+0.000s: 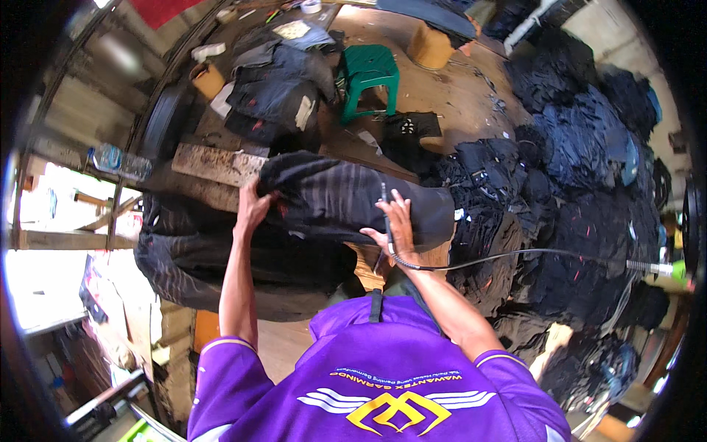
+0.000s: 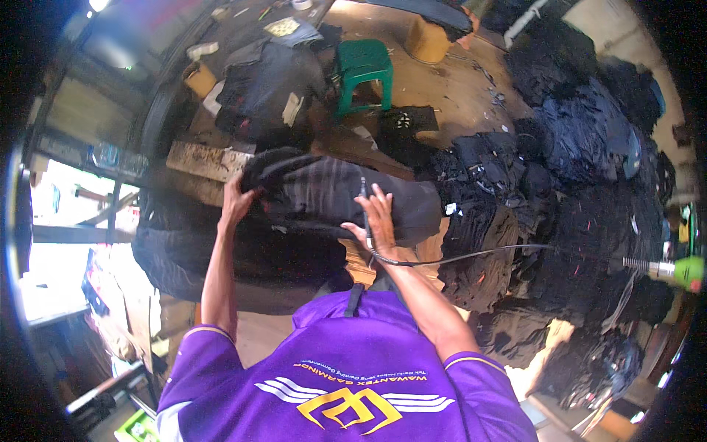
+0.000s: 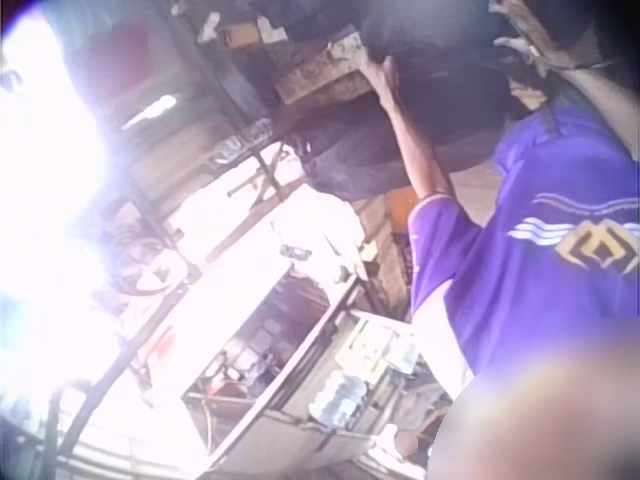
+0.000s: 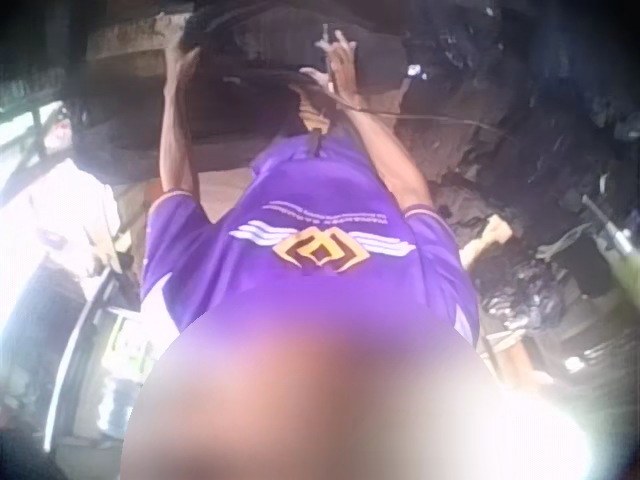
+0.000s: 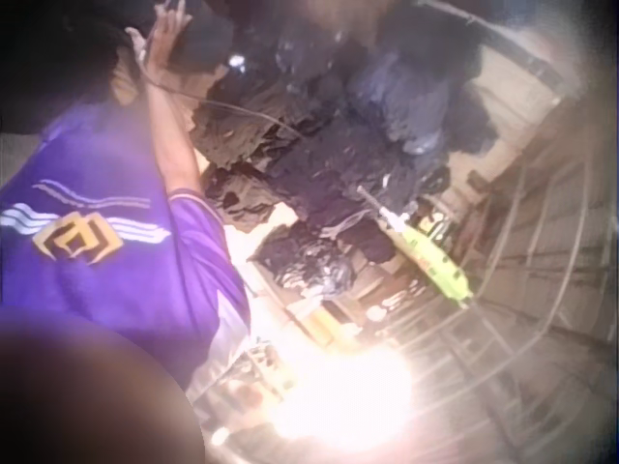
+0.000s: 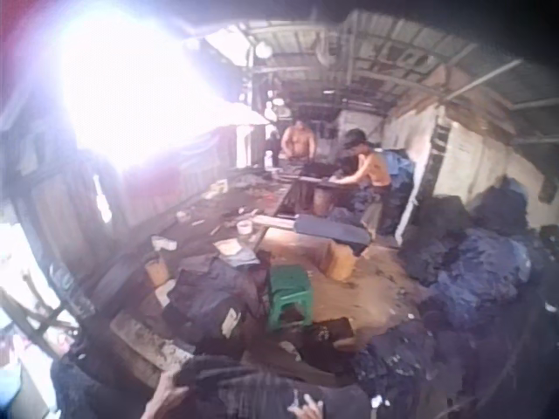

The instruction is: The person uses a rotary grinding tool to distress a pair of black jeans, creating worn areas on the fabric. They repeatedly reposition the jeans on a wooden workbench and apply the tool to different sections of the legs.

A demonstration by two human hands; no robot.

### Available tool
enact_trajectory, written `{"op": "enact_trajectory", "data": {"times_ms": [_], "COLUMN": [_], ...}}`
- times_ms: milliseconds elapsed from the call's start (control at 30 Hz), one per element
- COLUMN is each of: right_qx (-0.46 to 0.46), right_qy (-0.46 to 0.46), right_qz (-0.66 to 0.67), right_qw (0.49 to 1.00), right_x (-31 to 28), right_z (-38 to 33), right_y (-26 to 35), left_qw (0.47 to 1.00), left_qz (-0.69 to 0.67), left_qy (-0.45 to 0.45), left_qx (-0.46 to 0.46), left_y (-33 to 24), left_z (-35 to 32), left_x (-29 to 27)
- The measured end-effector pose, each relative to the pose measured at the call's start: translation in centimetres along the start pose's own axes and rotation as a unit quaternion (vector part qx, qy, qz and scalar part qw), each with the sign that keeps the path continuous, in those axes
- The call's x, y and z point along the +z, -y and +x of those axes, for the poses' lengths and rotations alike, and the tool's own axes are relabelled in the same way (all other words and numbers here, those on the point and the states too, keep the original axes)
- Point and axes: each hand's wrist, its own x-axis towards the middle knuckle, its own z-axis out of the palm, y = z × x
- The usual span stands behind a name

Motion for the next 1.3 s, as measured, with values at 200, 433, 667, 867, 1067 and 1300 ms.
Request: {"op": "enact_trajectory", "data": {"times_ms": [200,433,667,867,1067,1300], "right_qx": [-0.012,-0.081,-0.248,-0.296,-0.293,-0.289], "right_qy": [-0.014,0.102,0.236,0.232,0.243,0.241], "right_qz": [0.083,0.241,0.269,0.25,0.252,0.245], "right_qw": [0.996,0.962,0.9,0.892,0.89,0.894], "right_x": [5.0,-0.5,1.7,2.1,2.4,2.8], "right_z": [2.2,7.9,10.9,11.1,11.4,11.1], "right_y": [6.0,-2.9,-7.3,-6.9,-6.8,-7.3], "left_qw": [0.96,0.891,0.875,0.867,0.884,0.887], "left_qz": [-0.155,0.254,0.234,0.235,0.195,0.172], "left_qy": [-0.077,-0.374,-0.423,-0.438,-0.426,-0.428], "left_qx": [-0.222,-0.042,0.03,0.032,0.007,-0.034], "left_y": [0.1,4.1,7.0,6.4,5.1,3.8], "left_z": [4.9,5.4,5.8,5.6,5.5,5.3], "left_x": [1.5,10.3,11.3,11.1,11.4,12.0]}}
